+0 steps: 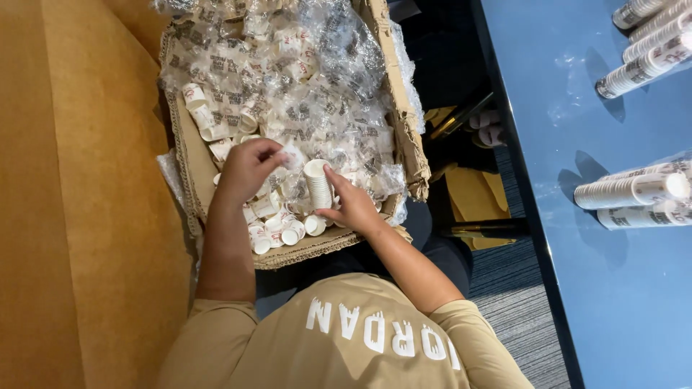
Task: Stack paper cups from a box onto a table.
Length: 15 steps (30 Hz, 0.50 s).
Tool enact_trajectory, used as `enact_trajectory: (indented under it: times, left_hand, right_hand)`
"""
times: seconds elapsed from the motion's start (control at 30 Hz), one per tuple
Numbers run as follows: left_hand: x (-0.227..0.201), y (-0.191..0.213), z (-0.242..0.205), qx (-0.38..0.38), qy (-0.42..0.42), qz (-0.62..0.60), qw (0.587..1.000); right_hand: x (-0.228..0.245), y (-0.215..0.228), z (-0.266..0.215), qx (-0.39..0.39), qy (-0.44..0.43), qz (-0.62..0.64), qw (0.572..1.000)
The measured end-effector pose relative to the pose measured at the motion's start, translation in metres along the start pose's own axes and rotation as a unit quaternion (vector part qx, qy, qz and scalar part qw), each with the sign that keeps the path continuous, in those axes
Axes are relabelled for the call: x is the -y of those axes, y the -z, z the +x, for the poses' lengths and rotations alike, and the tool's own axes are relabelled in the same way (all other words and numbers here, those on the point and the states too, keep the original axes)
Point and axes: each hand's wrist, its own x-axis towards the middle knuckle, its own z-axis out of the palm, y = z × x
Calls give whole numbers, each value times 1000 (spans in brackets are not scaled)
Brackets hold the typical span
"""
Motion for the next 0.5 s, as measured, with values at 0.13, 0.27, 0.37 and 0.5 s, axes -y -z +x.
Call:
enact_trajectory:
  times: [0.13, 0.27, 0.37, 0.5]
  left_hand:
    - [-5, -15, 2, 65, -76, 47, 994]
    - [-1, -28, 10, 108, -138, 87, 981]
    - [-1, -39, 9, 151, -142, 102, 973]
    - [16, -52, 12, 222, -178, 148, 947]
  right_hand:
    - [6, 1, -1, 21, 31, 6, 999]
    - [10, 3, -1, 33, 6, -10, 999]
    - [-2, -2, -2, 13, 4, -7, 1000]
    - [-18, -16, -6, 3, -25, -11, 1000]
